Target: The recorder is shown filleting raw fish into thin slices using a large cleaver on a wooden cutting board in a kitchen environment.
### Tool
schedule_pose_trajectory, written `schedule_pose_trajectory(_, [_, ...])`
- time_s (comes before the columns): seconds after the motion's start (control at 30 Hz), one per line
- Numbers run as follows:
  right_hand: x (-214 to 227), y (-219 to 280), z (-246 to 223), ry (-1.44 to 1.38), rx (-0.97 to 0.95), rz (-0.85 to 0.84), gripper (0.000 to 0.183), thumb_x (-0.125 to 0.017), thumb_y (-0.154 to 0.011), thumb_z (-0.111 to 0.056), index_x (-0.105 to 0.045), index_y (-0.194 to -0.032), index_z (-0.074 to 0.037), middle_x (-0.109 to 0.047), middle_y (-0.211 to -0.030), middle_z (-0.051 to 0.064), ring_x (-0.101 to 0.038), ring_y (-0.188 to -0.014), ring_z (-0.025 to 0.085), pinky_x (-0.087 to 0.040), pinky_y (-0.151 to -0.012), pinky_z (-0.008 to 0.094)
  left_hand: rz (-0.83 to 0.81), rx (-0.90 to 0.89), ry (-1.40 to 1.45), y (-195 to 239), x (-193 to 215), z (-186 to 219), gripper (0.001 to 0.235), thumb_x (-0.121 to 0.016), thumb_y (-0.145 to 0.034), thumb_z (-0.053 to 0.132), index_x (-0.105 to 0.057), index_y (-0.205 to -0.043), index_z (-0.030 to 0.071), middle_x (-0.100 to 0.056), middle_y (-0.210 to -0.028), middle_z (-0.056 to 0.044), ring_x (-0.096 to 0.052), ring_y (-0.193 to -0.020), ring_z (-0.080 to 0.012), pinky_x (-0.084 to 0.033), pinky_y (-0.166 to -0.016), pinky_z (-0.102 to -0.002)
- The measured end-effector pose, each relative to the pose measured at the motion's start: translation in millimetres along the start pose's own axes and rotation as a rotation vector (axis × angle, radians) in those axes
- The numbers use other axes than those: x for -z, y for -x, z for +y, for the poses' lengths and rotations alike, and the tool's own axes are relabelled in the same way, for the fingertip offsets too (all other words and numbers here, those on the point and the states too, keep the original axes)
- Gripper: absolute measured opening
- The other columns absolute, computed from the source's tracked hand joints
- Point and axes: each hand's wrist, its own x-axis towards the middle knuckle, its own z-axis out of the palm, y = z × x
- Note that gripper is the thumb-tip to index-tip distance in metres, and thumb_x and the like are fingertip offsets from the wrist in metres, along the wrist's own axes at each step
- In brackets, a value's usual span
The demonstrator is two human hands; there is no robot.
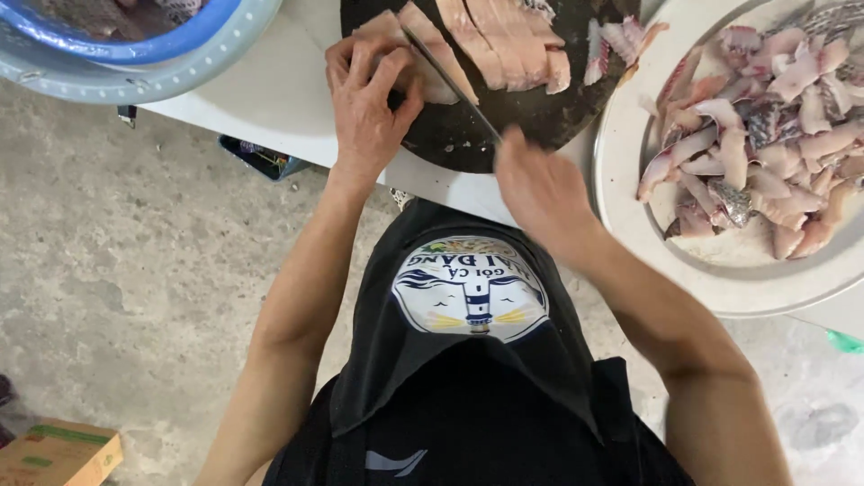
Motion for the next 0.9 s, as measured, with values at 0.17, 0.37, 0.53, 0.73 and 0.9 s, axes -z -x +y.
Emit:
schedule_pose_trajectory(0.17, [23,-48,3,-0.061,-0.075,0.068,0.021,-0.052,-0.107,-0.016,-0.055,-0.1,0.003,-0.068,-0.067,0.019,-0.07,-0.059,0.037,-0.056,-0.052,0.047,-0.002,0.003,0.008,-5,4,2,0.032,-0.081,-0.091,0.009,-0.066,-0.118,0.014,-0.057,-0.126,-0.003,-0.046,-0.121,-0.0348,-0.041,-0.106,-0.05])
schedule_pose_trajectory(0.37, [38,-23,-16,0.005,-0.009,0.113,0.02,-0.054,-0.106,-0.017,-0.052,-0.1,0.002,-0.067,-0.066,0.016,-0.07,-0.055,0.033,-0.056,-0.046,0.041,0.043,0.087,0.116,9,17,-6,0.03,-0.078,-0.094,0.006,-0.065,-0.121,0.009,-0.057,-0.129,-0.006,-0.048,-0.125,-0.0343,-0.044,-0.107,-0.047])
schedule_pose_trajectory(0.53, [35,-14,-27,0.029,-0.038,0.053,0.025,-0.057,-0.107,-0.02,-0.05,-0.089,-0.005,-0.065,-0.061,0.013,-0.07,-0.053,0.03,-0.056,-0.045,0.038,0.034,0.092,0.063,9,17,-9,0.026,-0.078,-0.094,0.005,-0.066,-0.116,0.011,-0.059,-0.125,-0.003,-0.05,-0.122,-0.0319,-0.046,-0.104,-0.045])
schedule_pose_trajectory(0.73, [22,-24,-28,0.015,-0.01,-0.133,0.013,-0.056,-0.1,-0.01,-0.051,-0.091,-0.003,-0.065,-0.064,0.015,-0.071,-0.055,0.03,-0.058,-0.047,0.038,0.016,0.038,0.016,0,19,-5,0.028,-0.078,-0.091,0.004,-0.066,-0.116,0.012,-0.06,-0.124,-0.003,-0.052,-0.119,-0.0322,-0.045,-0.102,-0.045])
schedule_pose_trajectory(0.9, [4,-100,-45,-0.182,0.026,0.11,0.019,-0.058,-0.093,-0.004,-0.053,-0.107,0.007,-0.068,-0.071,0.02,-0.072,-0.066,0.038,-0.059,-0.055,0.046,-0.015,0.042,0.012,5,14,-6,0.031,-0.078,-0.091,0.005,-0.066,-0.119,0.011,-0.058,-0.124,-0.004,-0.051,-0.12,-0.0341,-0.043,-0.102,-0.047])
